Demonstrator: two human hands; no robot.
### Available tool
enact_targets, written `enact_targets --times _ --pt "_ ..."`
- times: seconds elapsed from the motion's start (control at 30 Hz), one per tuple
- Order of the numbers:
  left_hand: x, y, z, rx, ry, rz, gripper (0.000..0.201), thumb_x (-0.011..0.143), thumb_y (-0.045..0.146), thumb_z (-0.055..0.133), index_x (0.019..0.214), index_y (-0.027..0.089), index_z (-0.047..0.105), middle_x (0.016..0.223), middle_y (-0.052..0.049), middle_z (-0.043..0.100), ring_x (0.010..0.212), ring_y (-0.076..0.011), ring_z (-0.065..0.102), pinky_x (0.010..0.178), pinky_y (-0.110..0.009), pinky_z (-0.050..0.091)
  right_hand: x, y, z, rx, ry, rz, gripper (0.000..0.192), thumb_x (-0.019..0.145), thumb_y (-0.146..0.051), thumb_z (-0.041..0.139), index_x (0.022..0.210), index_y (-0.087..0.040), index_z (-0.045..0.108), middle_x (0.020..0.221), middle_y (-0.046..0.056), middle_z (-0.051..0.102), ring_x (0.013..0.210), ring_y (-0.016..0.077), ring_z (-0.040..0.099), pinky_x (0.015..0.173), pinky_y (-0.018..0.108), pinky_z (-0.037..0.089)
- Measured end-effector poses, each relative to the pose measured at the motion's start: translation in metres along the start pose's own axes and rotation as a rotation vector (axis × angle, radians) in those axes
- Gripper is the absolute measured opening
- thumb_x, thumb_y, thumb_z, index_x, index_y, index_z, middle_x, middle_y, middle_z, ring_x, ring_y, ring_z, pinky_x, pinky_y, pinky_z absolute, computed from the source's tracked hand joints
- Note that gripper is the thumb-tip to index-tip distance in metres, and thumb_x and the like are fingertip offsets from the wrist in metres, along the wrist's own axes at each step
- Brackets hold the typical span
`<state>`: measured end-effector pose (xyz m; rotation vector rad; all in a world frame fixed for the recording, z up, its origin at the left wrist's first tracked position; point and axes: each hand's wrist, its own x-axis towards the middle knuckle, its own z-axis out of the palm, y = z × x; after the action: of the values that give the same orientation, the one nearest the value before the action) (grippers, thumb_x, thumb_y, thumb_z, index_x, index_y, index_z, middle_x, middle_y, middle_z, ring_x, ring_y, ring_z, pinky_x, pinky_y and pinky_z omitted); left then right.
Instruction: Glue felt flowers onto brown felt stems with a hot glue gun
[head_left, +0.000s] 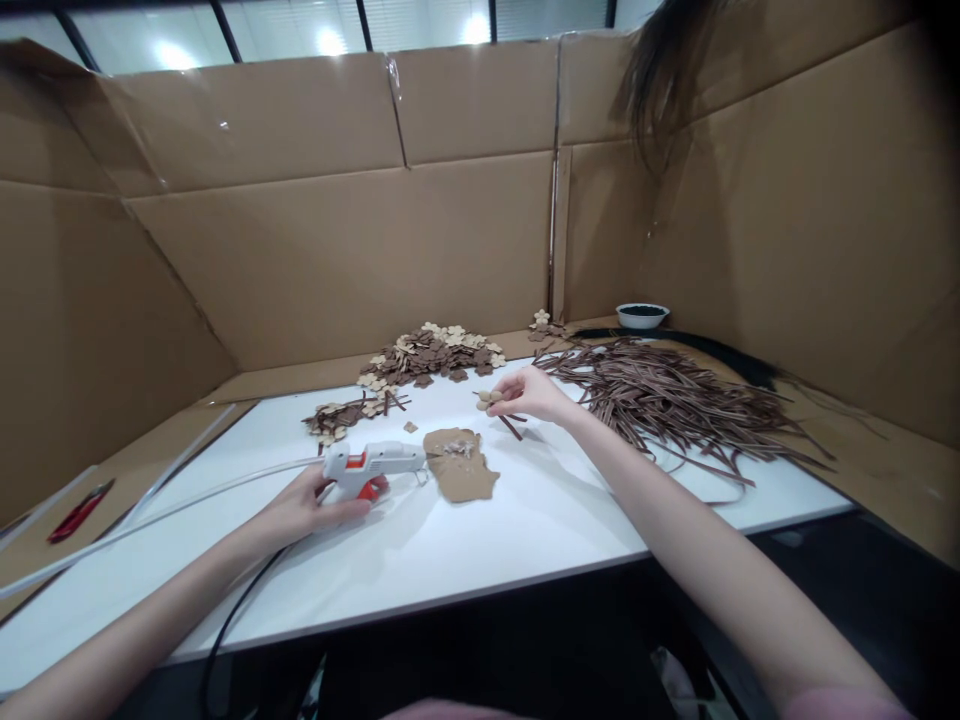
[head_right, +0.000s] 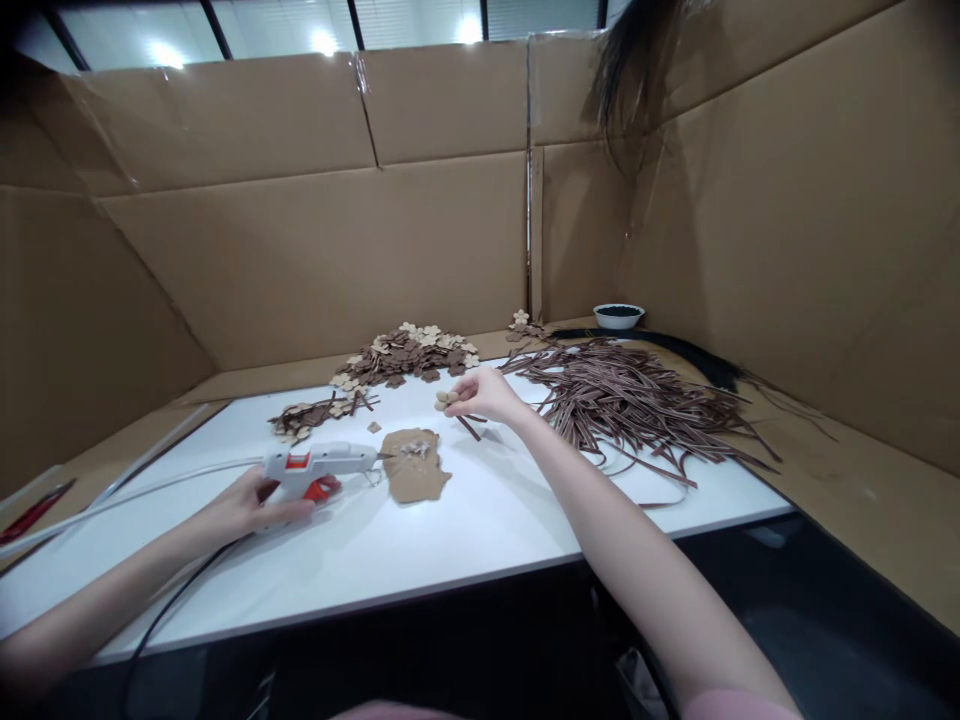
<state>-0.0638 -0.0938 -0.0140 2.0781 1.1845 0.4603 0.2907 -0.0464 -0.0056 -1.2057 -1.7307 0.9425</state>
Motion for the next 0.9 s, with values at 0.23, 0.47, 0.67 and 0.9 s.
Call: enact_targets --times 0.23,0.47,0.67,0.9 --pt "-0.004 0.002 -0.009 0.078 -0.046 0.016 0.04 0.077 0.047 0.066 0.107 0.021 0.069 0.119 -0.008 0.065 0.11 -0.0296 0.059 0.097 -0.037 0.045 0.002 0.007 0.002 -0.237 0.022 -0.088 0.014 0.061 -0.02 0.075 0.07 -0.011 0.07 0.063 0.004 0.067 0.058 0.0132 0.059 0.054 0.022 0.041" --pt "-0.009 -0.013 -0.024 0.111 -0.038 -0.094 0.051 0.072 0.05 0.069 0.116 0.024 0.066 0.123 -0.007 0.063 0.114 -0.0322 0.055 0.099 -0.039 0.043 0.006 0.011 0.005 -0.371 0.079 -0.151 0.013 0.063 -0.021 0.075 0.075 -0.014 0.073 0.066 0.004 0.07 0.062 0.0153 0.061 0.06 0.024 0.042" --pt "-0.017 -0.021 -0.05 0.006 -0.151 -0.099 0.064 0.067 0.054 0.07 0.123 0.025 0.063 0.129 -0.009 0.059 0.115 -0.0347 0.052 0.098 -0.039 0.042 0.01 0.019 0.008 -0.453 0.123 -0.244 0.014 0.065 -0.022 0.076 0.078 -0.015 0.073 0.07 0.003 0.071 0.065 0.0145 0.06 0.063 0.024 0.041" --pt "-0.019 -0.039 -0.065 -0.072 -0.061 -0.095 0.062 0.065 0.058 0.069 0.117 0.024 0.067 0.117 -0.006 0.066 0.104 -0.03 0.058 0.087 -0.031 0.048 0.011 0.021 0.01 -0.553 0.146 -0.321 0.011 0.068 -0.019 0.074 0.078 -0.015 0.073 0.071 0.003 0.07 0.067 0.0137 0.058 0.063 0.022 0.036"
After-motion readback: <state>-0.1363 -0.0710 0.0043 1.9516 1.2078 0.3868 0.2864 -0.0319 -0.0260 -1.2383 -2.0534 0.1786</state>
